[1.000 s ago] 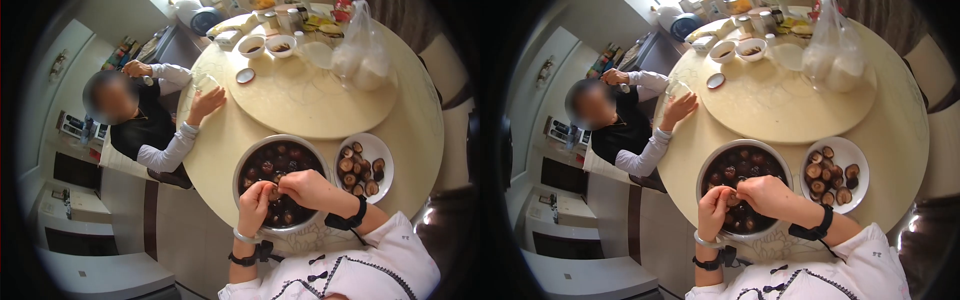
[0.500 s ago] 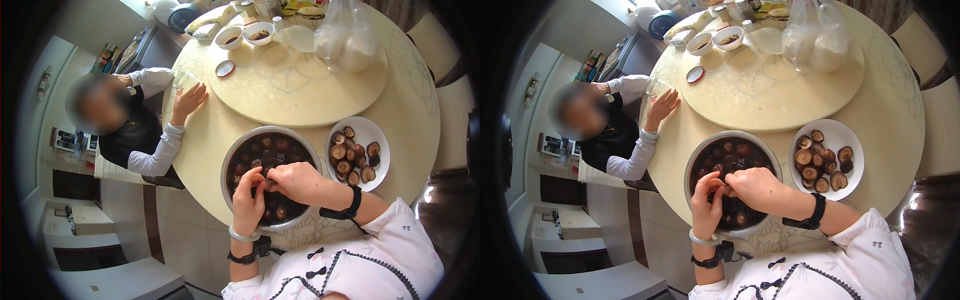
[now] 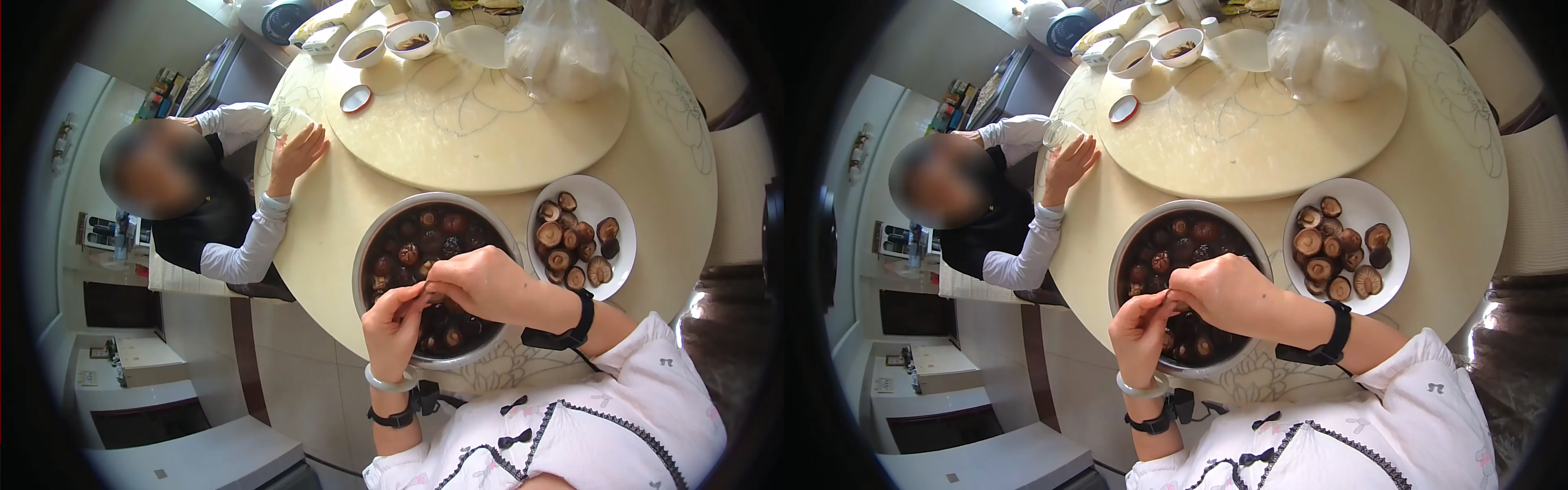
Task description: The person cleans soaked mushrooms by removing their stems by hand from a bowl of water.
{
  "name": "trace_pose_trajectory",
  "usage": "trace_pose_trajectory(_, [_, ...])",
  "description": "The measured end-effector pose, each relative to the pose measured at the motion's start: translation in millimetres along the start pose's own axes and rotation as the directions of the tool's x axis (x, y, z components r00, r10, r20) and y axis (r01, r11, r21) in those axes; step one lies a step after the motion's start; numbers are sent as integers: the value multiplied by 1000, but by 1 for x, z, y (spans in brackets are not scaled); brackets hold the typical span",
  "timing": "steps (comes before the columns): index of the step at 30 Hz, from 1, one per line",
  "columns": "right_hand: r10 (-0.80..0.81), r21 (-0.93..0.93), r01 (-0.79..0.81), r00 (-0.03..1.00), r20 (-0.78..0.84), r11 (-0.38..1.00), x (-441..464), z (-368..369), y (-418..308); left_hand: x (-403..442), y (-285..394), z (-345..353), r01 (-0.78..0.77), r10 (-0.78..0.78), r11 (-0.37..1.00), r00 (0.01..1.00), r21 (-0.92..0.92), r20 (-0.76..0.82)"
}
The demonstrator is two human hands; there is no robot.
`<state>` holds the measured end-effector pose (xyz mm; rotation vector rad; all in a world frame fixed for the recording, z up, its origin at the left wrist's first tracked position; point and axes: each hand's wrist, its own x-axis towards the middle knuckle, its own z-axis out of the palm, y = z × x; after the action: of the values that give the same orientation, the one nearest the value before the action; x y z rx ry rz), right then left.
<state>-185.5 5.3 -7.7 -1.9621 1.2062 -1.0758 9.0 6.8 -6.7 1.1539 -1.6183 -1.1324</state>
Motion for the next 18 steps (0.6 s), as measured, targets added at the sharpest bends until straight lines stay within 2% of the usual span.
trace_pose_trajectory(3, [-53, -6, 53, 996, -67, 999, 2, -4, 2, 2, 6, 1, -9, 14, 995, 999, 96, -48])
trace_pose_trajectory(5, [-82, -151, 70, 994, -74, 986, -1, -14, -3, 2, 8, 0, -40, 51, 989, 996, 145, -75])
trace_pose_trajectory(6, [-81, -150, 70, 994, -72, 986, 0, -17, -6, 2, 8, -1, -69, 89, 978, 991, 195, -97])
trace_pose_trajectory(8, [-152, -300, 107, 979, -132, 948, 1, -22, -9, 3, 5, -4, -90, 116, 977, 985, 196, -129])
trace_pose_trajectory(10, [-158, -358, 102, 979, -130, 928, 1, -22, -4, 4, 7, -10, -113, 146, 973, 976, 200, -161])
trace_pose_trajectory(12, [-169, -416, 101, 977, -130, 904, 0, -23, -4, 6, 12, -17, -237, 310, 829, 948, 506, -64])
trace_pose_trajectory(16, [-222, -413, 127, 956, -191, 902, 3, -38, -17, 13, 12, -19, -253, 330, 808, 942, 532, -54])
trace_pose_trajectory(18, [-226, -398, 125, 949, -219, 909, 1, -50, -23, 19, 16, -20, -323, 336, 646, 934, 692, 122])
